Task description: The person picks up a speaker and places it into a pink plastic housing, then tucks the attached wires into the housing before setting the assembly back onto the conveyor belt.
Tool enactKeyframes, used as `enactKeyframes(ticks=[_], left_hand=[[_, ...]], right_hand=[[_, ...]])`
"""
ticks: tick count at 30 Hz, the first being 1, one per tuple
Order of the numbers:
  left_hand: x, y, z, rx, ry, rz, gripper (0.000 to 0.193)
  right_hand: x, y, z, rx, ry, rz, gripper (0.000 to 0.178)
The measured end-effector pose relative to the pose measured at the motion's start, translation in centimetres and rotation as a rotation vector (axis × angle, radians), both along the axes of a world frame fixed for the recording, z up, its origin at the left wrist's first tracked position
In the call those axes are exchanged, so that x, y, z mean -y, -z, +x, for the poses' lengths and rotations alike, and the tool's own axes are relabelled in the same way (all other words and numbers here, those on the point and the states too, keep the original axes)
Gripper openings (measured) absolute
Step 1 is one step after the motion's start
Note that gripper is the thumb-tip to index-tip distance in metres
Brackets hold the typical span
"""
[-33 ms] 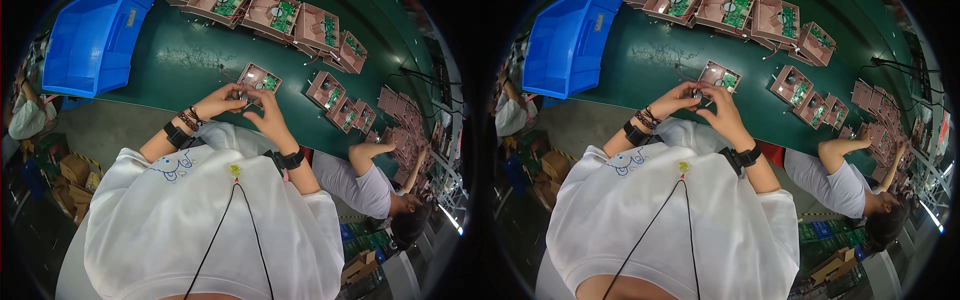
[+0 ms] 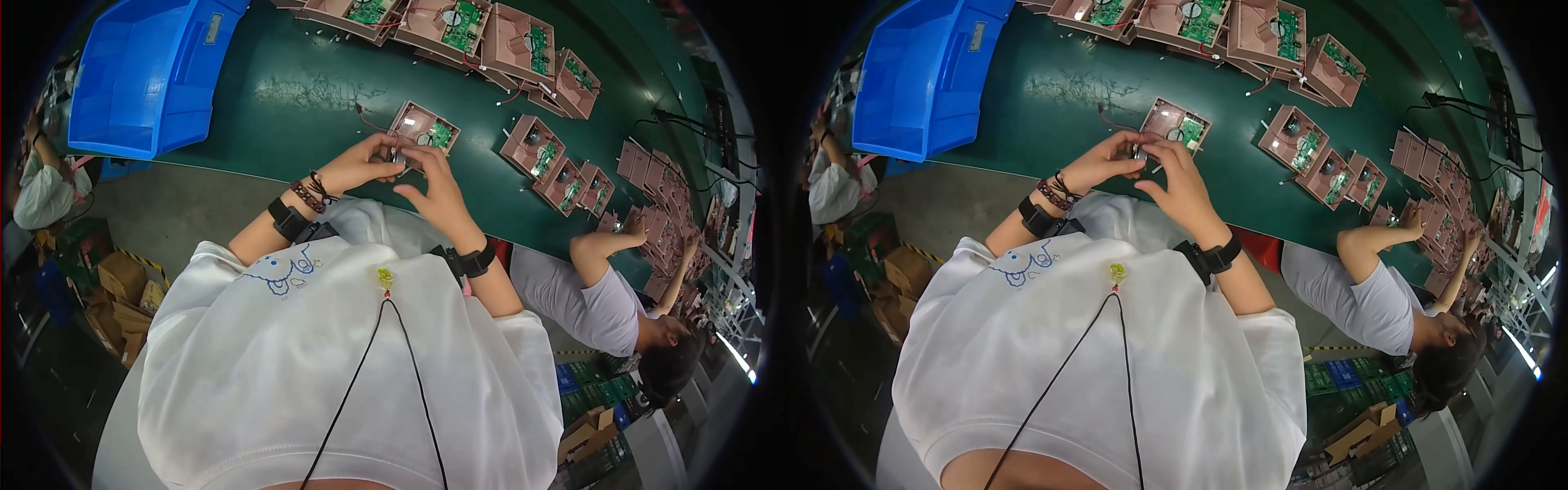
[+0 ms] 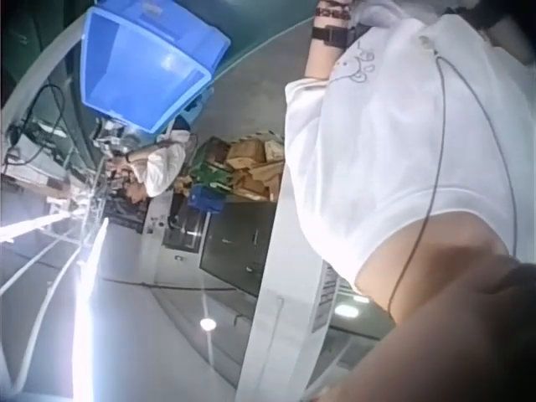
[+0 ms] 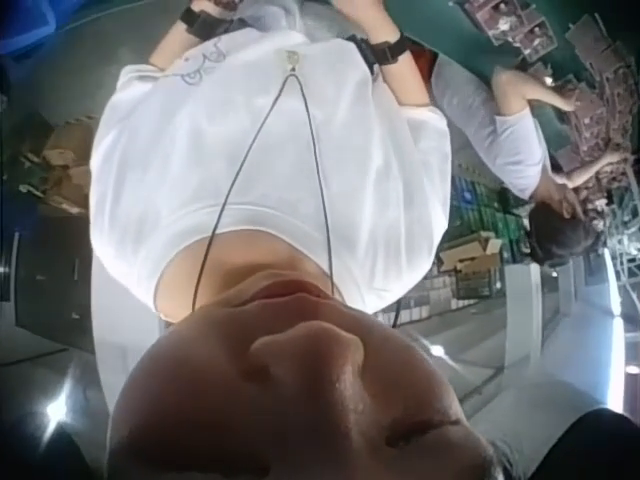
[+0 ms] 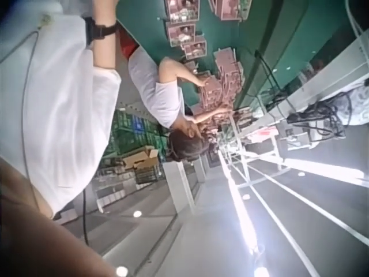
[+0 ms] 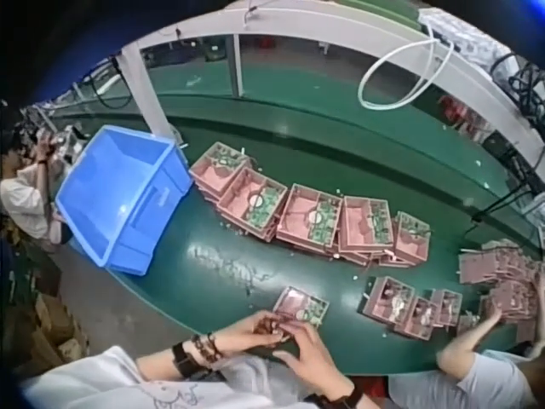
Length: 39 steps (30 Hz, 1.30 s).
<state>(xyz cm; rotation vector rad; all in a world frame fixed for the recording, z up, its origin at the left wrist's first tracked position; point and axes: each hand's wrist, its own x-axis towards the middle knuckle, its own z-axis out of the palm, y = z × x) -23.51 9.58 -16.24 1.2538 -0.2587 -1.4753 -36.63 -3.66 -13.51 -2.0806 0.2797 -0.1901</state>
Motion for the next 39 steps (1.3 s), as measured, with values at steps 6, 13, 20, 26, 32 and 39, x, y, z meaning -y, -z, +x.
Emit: enactKeyframes(ticks=[6,13,20,26,32,39], left_hand=[[1.8,0.5,1.1,0.356,0.138,-0.048,0.048],[3.4,1.1,2.2,0.267,0.038,-0.096,0.045],[2.6,4.1,2.0,1.114,0.169,0.317,0.049],[1.6,3.7,0.9,1.007,0.242,0.315,0.052],[1.3,4.2,0.4,1.006,0.238,0.287,0.051],[1.2,4.3,0.5,0.995,0.229,0.278,0.052]], right_hand=[[0.4,0.9,0.9,0.007,0.09,-0.148,0.046],[1.9,2.6,2.5,0.008,0.253,-0.289,0.046],[1.7,4.3,3.6,-0.146,0.361,-0.513,0.043],[0.6,4.9,3.9,-0.222,0.321,-0.54,0.042],[0.1,5.1,4.3,-0.301,0.366,-0.595,0.041],[0.0,5.6,4.1,-0.272,0.36,-0.598,0.041]])
